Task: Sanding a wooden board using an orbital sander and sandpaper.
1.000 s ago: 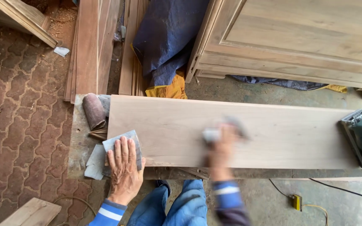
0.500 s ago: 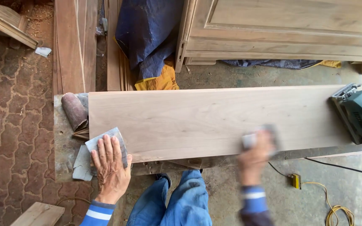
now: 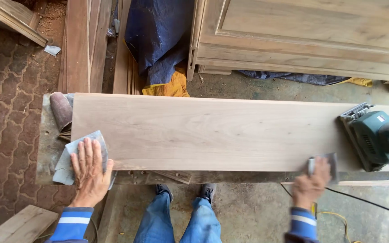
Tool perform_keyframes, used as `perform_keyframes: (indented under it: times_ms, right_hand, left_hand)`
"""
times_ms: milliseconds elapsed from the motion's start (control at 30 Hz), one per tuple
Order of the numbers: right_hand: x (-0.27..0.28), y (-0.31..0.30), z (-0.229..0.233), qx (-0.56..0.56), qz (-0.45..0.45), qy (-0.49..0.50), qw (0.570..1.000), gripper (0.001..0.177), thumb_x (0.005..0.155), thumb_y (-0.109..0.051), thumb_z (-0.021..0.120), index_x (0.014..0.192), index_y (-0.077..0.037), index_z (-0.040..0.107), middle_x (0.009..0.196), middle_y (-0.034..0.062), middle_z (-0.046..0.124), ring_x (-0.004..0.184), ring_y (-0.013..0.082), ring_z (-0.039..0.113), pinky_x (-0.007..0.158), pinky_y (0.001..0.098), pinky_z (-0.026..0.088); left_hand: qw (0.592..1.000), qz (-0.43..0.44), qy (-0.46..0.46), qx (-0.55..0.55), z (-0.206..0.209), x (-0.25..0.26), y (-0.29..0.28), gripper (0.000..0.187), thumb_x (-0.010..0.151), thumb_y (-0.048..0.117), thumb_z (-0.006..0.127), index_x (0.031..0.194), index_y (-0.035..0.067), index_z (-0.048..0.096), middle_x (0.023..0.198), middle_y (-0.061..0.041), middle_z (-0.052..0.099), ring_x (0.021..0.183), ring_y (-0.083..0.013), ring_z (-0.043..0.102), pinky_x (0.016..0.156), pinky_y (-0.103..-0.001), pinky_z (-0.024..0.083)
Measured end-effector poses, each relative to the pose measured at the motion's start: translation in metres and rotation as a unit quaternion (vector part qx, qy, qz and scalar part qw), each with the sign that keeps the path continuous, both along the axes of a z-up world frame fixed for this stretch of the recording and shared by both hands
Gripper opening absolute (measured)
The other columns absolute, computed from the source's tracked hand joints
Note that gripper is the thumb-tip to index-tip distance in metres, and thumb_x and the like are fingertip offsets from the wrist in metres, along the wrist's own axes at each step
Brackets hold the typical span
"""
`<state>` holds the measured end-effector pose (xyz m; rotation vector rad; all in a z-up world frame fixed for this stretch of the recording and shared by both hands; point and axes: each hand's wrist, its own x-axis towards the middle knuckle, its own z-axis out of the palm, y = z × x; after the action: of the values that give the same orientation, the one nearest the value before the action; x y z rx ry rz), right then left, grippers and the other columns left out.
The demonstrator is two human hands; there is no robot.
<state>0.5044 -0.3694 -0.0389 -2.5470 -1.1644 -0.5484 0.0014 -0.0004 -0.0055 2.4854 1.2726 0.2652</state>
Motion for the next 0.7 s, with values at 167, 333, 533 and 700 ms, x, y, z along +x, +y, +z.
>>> perform_keyframes:
  times_ms: [167,333,533,700]
  right_hand:
    - [-0.196,0.144,0.023,-0.051,0.159,0.248,0.954,0.069,0.080,0.017,0.058,0.142,-0.012,0.057,0.143,0.0167,0.059,0.133,0.0318,0.056,0.104,0.0379,0.054]
    - [-0.128,0.123,0.054,-0.080,0.284,0.217,0.931,0.067,0.079,0.009,0.060,0.143,-0.013,0.055,0.136,0.0094,0.062,0.130,0.0257,0.058,0.115,0.0404,0.048]
    - [0.081,0.000,0.030,-0.010,0.082,0.126,0.989,0.041,0.102,-0.012,0.059,0.142,-0.005,0.060,0.150,0.0206,0.059,0.144,0.0379,0.052,0.124,0.0502,0.039]
    - [0.106,-0.024,-0.004,-0.023,0.057,0.089,0.994,0.041,0.101,-0.005,0.057,0.140,0.003,0.062,0.146,0.0279,0.060,0.141,0.0445,0.052,0.125,0.0545,0.037]
  left_hand:
    - [0.999,0.037,0.005,-0.011,-0.003,0.005,0.001,0.080,0.099,0.046,0.037,0.162,0.002,0.013,0.171,-0.020,0.003,0.159,-0.0358,-0.002,0.125,-0.054,-0.007]
    - [0.982,0.169,0.049,-0.068,-0.006,0.057,-0.001,0.081,0.101,0.048,0.029,0.163,0.005,0.001,0.171,-0.017,-0.011,0.158,-0.0330,-0.013,0.124,-0.053,-0.013]
    - [0.992,-0.111,-0.062,-0.019,0.026,0.355,-0.160,0.086,0.089,0.020,0.048,0.160,0.001,0.003,0.168,-0.027,-0.002,0.156,-0.0410,-0.005,0.124,-0.056,-0.007]
    - [0.950,-0.228,-0.154,-0.147,0.012,0.394,-0.188,0.081,0.089,0.013,0.047,0.163,-0.003,0.020,0.174,-0.022,0.015,0.165,-0.0327,0.011,0.135,-0.044,0.004]
